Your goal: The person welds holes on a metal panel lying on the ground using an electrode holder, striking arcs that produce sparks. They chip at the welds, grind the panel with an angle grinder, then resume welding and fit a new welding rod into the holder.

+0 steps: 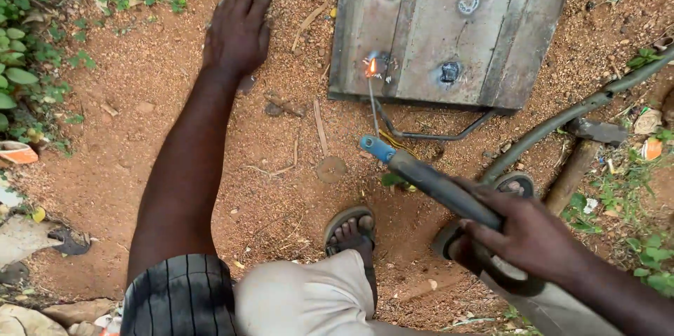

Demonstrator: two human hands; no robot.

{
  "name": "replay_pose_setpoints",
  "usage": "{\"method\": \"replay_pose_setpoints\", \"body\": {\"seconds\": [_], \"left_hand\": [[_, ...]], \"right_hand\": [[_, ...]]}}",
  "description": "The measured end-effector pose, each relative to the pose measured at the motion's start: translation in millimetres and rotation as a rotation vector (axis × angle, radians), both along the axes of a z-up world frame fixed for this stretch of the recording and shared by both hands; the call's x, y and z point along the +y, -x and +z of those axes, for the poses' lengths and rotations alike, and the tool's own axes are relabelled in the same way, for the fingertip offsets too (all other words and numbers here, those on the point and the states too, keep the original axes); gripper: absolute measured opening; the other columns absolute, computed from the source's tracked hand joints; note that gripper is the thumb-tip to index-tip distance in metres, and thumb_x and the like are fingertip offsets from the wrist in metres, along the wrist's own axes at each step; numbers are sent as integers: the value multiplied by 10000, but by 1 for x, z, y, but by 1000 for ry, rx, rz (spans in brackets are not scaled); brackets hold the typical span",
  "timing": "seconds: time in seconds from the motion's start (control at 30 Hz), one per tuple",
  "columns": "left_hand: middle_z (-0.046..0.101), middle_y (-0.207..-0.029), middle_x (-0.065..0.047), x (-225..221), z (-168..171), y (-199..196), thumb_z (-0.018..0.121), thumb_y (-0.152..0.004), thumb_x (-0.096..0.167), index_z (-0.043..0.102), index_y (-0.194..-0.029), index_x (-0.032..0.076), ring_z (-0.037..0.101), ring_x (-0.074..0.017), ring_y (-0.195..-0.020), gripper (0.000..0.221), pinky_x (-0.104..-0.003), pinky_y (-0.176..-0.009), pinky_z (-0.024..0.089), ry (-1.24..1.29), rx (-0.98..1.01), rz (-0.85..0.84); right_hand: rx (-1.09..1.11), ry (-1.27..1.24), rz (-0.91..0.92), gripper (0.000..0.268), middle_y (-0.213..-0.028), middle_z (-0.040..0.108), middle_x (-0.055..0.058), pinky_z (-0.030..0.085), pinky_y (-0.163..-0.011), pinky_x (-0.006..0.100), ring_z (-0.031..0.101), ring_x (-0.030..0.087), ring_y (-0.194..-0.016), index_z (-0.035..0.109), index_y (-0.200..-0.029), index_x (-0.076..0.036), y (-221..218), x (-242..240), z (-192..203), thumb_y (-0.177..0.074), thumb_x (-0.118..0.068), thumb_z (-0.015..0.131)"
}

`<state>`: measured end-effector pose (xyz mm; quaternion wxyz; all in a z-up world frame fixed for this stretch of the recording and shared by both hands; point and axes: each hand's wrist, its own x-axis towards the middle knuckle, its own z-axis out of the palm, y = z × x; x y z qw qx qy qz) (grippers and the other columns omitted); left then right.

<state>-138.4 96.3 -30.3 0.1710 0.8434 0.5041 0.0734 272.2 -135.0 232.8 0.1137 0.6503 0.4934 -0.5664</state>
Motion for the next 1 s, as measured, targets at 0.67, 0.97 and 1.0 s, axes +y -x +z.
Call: {"method": "replay_pose_setpoints", "body": {"seconds": [0.67,0.97,1.0], "left_hand": [[240,-1686,-117,-25,38,-17,535,-1029,234,348,-1594,135,224,-298,-1547,603,-479,-1265,165,271,323,134],[188,-1708,-104,-29,49,-19,514,-1026,206,326,-1602,164,196,-298,-1551,607,-482,-1252,176,344,347,170],[191,-1705,-105,-28,50,-20,515,-1029,201,332,-1600,162,199,-303,-1549,600,-485,-1250,184,344,343,177]], "right_hand": [[-246,-32,446,822,-775,784,113,667,-709,400,787,253,-649,427,-1558,-391,-44,23,-42,-813,-462,766],[-276,-56,441,823,-747,779,107,665,-689,398,772,238,-616,445,-1546,-402,-48,16,-48,-799,-468,785],[-285,-49,440,826,-747,781,106,667,-695,392,775,240,-614,435,-1553,-410,-47,17,-48,-803,-469,777]]}}
